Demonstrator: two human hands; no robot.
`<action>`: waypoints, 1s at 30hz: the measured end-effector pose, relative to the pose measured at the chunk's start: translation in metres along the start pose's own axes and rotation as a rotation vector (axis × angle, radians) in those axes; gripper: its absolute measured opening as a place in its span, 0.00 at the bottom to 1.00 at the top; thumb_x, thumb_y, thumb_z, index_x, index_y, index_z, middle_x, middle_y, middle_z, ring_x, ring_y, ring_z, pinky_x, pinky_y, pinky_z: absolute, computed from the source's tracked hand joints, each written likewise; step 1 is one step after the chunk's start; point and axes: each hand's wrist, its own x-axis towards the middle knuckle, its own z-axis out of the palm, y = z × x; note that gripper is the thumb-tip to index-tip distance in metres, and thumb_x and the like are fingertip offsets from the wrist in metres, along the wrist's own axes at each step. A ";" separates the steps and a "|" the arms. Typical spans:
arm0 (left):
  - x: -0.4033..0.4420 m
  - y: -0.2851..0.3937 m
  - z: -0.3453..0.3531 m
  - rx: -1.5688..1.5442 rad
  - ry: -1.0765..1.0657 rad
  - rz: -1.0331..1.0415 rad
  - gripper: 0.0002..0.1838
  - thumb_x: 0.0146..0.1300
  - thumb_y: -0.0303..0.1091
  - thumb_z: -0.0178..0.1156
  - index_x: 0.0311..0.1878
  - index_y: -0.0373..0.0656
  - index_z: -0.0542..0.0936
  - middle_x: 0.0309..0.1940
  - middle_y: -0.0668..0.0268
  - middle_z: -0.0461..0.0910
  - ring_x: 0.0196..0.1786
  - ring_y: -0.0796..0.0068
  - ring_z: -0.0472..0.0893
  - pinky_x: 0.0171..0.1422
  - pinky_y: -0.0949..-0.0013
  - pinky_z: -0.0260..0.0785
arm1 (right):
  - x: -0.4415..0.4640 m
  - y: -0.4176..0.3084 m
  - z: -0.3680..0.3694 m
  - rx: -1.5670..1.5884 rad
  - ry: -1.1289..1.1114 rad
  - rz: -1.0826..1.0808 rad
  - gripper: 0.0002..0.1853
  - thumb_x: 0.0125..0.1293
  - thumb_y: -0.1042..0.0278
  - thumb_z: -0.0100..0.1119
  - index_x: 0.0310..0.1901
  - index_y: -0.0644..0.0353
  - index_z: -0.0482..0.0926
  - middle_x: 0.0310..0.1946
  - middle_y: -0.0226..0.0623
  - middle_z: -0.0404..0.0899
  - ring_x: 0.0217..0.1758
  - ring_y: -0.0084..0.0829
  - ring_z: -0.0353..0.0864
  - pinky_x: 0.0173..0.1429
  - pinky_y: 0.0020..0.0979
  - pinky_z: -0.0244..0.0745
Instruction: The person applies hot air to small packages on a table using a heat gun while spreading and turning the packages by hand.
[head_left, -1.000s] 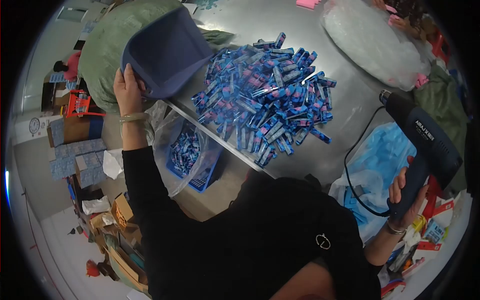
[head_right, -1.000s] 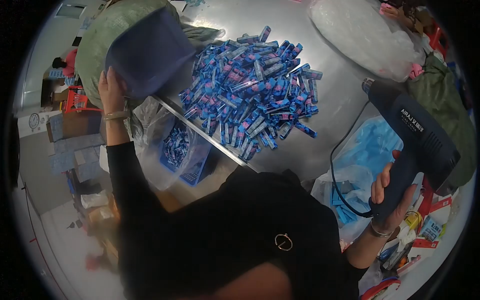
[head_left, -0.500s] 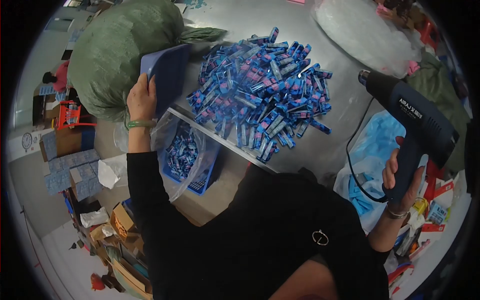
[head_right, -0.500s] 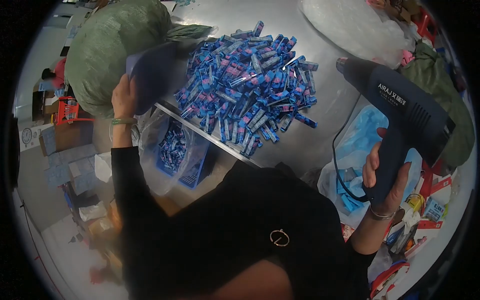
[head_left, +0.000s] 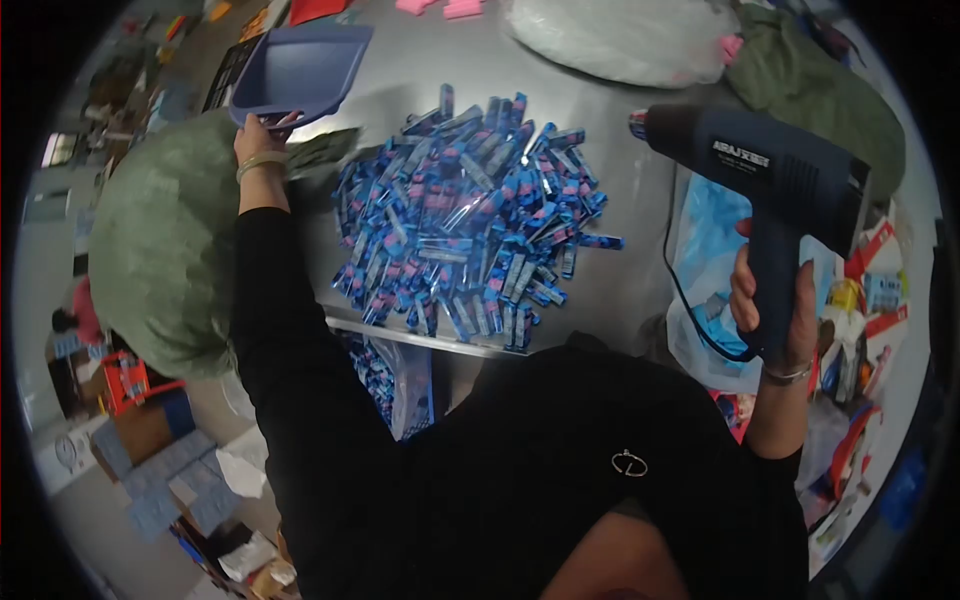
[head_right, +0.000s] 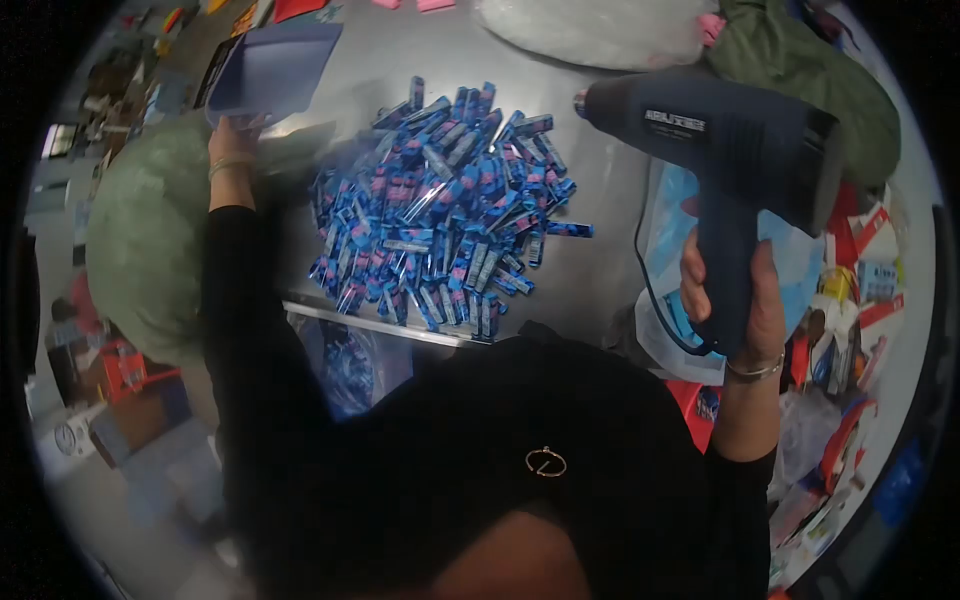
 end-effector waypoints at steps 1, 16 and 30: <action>0.011 -0.011 0.014 -0.226 0.077 -0.179 0.20 0.65 0.42 0.54 0.49 0.33 0.72 0.45 0.46 0.79 0.45 0.46 0.82 0.46 0.56 0.77 | 0.000 0.001 0.004 0.004 -0.025 0.021 0.39 0.74 0.40 0.38 0.68 0.73 0.52 0.34 0.37 0.68 0.22 0.20 0.73 0.26 0.20 0.69; 0.110 -0.198 0.026 -0.693 0.386 -0.755 0.26 0.73 0.39 0.43 0.67 0.34 0.59 0.61 0.43 0.69 0.60 0.42 0.74 0.60 0.44 0.71 | 0.042 0.023 0.026 0.148 0.071 0.101 0.33 0.75 0.46 0.41 0.67 0.69 0.57 0.34 0.38 0.71 0.23 0.20 0.73 0.29 0.23 0.71; -0.001 -0.055 -0.034 -0.426 0.016 -0.676 0.30 0.73 0.40 0.48 0.67 0.27 0.54 0.64 0.37 0.66 0.66 0.42 0.69 0.69 0.50 0.64 | 0.037 -0.028 0.001 0.052 0.000 -0.002 0.39 0.67 0.51 0.58 0.68 0.67 0.52 0.33 0.35 0.67 0.23 0.22 0.71 0.28 0.23 0.67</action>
